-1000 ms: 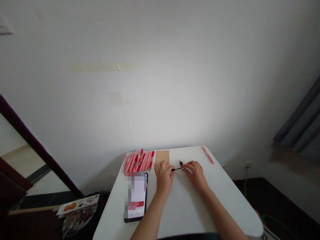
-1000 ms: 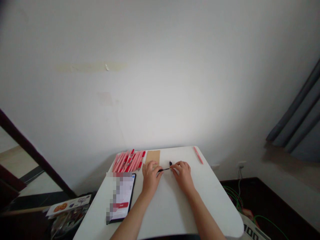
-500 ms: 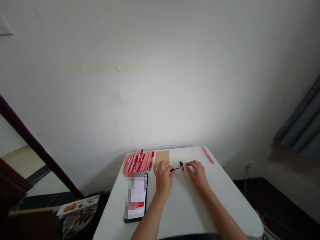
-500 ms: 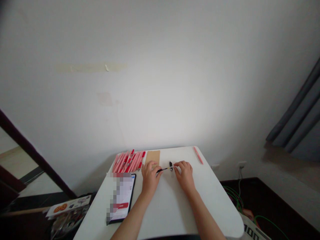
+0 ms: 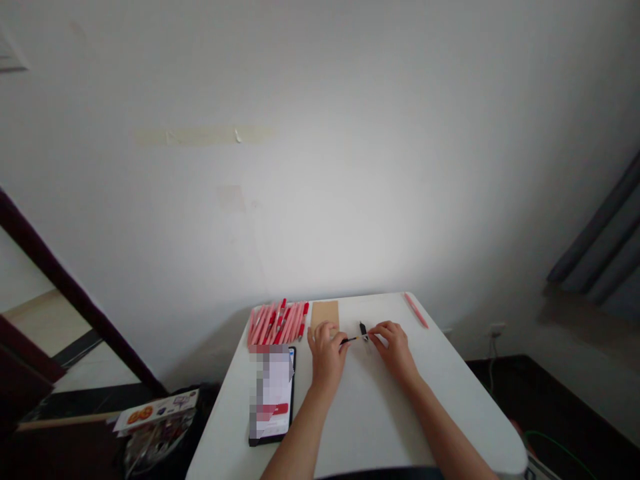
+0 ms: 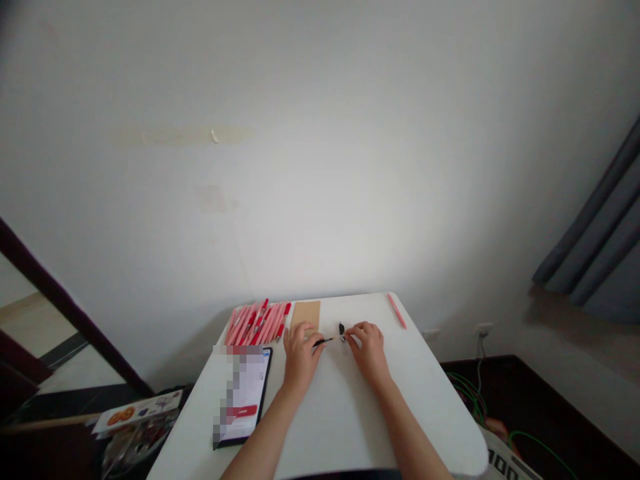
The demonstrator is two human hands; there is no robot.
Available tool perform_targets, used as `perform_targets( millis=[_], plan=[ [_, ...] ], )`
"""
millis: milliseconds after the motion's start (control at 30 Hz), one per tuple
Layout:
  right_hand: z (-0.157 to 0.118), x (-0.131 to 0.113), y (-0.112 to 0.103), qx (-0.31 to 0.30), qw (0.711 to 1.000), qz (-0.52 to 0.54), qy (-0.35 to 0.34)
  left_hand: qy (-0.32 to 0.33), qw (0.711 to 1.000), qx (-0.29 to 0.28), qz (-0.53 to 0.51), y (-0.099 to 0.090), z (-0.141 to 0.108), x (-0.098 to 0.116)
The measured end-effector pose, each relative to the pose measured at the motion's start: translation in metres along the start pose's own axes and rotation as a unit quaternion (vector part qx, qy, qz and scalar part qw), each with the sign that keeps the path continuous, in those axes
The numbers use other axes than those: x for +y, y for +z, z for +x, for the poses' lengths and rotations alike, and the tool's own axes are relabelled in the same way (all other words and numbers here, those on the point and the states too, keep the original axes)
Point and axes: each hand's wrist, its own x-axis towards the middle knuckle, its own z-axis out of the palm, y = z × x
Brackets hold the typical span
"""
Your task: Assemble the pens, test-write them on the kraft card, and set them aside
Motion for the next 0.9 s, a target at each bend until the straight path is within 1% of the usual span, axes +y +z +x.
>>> perform_targets(
  millis=[167,333,533,667,900],
  plan=[
    [-0.0006,0.0007,0.0001,-0.010,1.000,0.011,0.002,0.009,1.000,0.007,0.002,-0.0002,0.0001,-0.0008],
    [-0.0007,0.0009,0.0006,-0.018,1.000,0.021,-0.002,0.003,1.000,0.008,-0.007,0.0013,0.0003,-0.0036],
    [-0.0010,0.0027,0.0024,-0.004,1.000,0.019,0.006,-0.013,1.000,0.014,-0.013,0.0047,0.0001,-0.0073],
    [-0.0013,0.0059,0.0048,0.010,1.000,0.012,0.014,-0.024,1.000,0.014,-0.008,0.0031,0.0004,-0.0048],
    [-0.0013,0.0084,0.0048,0.012,0.999,0.003,0.034,-0.038,0.999,0.017,-0.002,0.0016,0.0012,-0.0039]
  ],
)
